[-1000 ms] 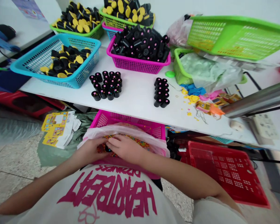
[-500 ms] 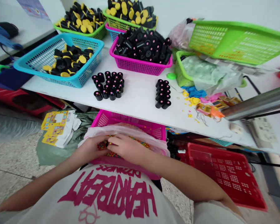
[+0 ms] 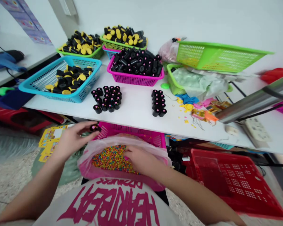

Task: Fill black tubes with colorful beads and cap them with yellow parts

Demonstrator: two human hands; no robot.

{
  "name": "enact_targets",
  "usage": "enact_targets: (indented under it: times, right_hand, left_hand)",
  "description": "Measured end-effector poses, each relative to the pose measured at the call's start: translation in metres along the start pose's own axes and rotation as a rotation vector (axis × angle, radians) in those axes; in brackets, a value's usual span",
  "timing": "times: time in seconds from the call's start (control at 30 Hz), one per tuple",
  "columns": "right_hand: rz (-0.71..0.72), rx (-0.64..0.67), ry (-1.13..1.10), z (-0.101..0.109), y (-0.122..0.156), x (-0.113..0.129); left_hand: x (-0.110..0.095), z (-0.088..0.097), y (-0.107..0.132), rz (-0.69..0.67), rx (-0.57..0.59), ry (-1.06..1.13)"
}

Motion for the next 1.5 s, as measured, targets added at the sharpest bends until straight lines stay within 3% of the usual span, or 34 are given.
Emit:
enact_targets:
  times: [0.13,0.23,0.3,0.4,0.47,0.57,0.63,0.73,0.83,0.97,1.07,1.17,1.23,1.4,1.5]
  right_hand:
    - [-0.109,0.021,0.02,-0.013,0.005,-0.016]
    - [-0.103,-0.122,-0.098,0.0,0.017,-0.019]
    - [-0.112,-0.305,-0.204,0.019,0.034,-0.024]
    - [-0.23,-0.577,-0.318,0.043,0.068,-0.042]
    - [-0.326,-0.703,-0.348,0.05,0.088,-0.056]
    - [-0.383,-0.764,-0.237,0.048,0.096,-0.066]
    - [-0.362,-0.751,-0.058,0.041,0.088,-0.067]
    - [-0.34,-0.73,0.15,0.029,0.073,-0.072]
    - [-0.389,-0.656,0.192,0.018,0.063,-0.083]
    - [-0.555,-0.456,0.267,0.008,0.057,-0.098]
    - [-0.612,-0.338,0.3,0.005,0.054,-0.101]
    - [-0.621,-0.303,0.276,0.005,0.053,-0.101]
    - [-0.638,-0.286,0.281,0.003,0.052,-0.102]
    - [-0.687,-0.198,0.32,-0.007,0.05,-0.109]
    - [-0.741,-0.168,0.197,-0.007,0.052,-0.116]
  left_hand:
    - [0.033,0.016,-0.048,0.079,-0.129,-0.045]
    - [0.056,0.009,-0.07,0.138,-0.174,-0.003]
    - [0.057,0.009,-0.072,0.1,-0.249,0.001]
    - [0.031,0.015,-0.051,-0.039,-0.369,-0.137]
    - [0.003,-0.002,-0.029,-0.159,-0.254,-0.226]
    - [-0.025,-0.064,0.011,-0.272,0.256,-0.375]
    - [-0.021,-0.092,0.034,-0.21,0.501,-0.527]
    - [-0.001,-0.101,0.045,-0.002,0.622,-0.695]
    - [0.007,-0.098,0.043,0.097,0.642,-0.732]
    - [0.008,-0.091,0.037,0.139,0.649,-0.664]
    - [0.003,-0.092,0.034,0.128,0.667,-0.305]
    - [0.004,-0.09,0.037,0.22,0.685,0.137]
    - [0.007,-0.09,0.04,0.283,0.7,0.277]
    - [0.008,-0.092,0.037,0.201,0.729,0.092]
    - [0.011,-0.101,0.037,0.155,0.788,0.015]
Point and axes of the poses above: each hand's wrist, its own y-axis away from the middle knuckle, its own z-axis out of the back of the hand, x = y × z, the point moved 10 cm from there along -y, towards the middle knuckle, and after that the axes turned 7 degrees about -z, right-handed, at the moved point
